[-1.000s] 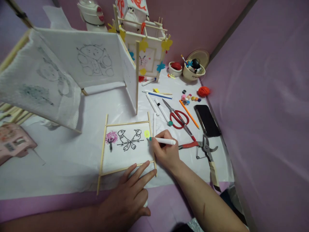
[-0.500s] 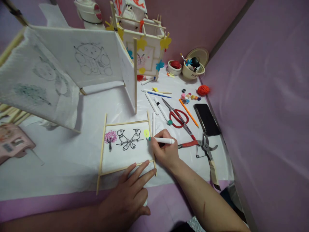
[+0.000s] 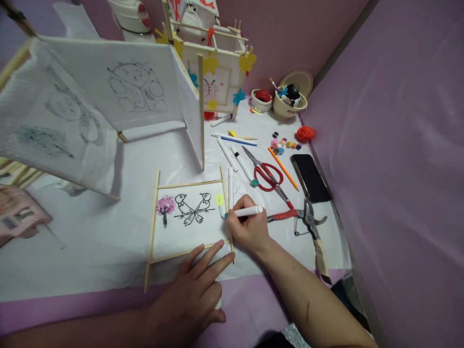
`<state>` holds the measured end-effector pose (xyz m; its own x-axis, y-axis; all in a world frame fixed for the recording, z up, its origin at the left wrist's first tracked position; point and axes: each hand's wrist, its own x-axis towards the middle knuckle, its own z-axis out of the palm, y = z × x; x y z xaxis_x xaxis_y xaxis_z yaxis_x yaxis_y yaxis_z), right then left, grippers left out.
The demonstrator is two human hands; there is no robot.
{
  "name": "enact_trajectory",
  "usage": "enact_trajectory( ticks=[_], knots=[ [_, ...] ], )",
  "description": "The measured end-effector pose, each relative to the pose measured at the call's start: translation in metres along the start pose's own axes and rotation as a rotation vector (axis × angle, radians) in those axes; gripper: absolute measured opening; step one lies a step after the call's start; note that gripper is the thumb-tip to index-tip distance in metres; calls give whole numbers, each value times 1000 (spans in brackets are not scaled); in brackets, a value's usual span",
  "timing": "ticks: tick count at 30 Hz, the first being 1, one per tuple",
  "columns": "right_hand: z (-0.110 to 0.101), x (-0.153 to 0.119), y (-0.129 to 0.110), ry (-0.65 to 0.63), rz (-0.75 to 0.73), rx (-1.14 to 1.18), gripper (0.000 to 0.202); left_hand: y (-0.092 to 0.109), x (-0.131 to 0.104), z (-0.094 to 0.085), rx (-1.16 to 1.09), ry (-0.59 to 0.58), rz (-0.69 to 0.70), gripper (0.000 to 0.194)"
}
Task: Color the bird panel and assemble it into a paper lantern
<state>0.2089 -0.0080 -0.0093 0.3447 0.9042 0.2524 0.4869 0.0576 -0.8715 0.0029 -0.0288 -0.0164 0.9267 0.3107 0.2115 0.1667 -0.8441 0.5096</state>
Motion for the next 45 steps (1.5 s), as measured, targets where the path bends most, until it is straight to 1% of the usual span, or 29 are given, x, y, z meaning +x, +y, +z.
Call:
enact_trajectory(
  ticks=[5,12,20,25,33,41,45],
  knots=[
    [0,-1,2,9,-3,18,20,-1,0,2,5,21,-2,41],
    [1,-2,5,74,-18,-22,16,1,-1,3,31,22,-2,42],
    [1,-2,1,57,-31,-50,16,1,0,0,19,-20,-3,40],
    [1,-2,0,60,-39,-81,15,1,0,1,18,-13,-11,41],
    [1,-1,1,60,-70,-61,19,0,1,1,26,22,9,40],
    [1,-3,2,10,-86,-4,20,0,0,0,25,-1,4,41],
    [1,-3,3,5,-82,14,20,0,1,1,38,10,8,41]
  ],
)
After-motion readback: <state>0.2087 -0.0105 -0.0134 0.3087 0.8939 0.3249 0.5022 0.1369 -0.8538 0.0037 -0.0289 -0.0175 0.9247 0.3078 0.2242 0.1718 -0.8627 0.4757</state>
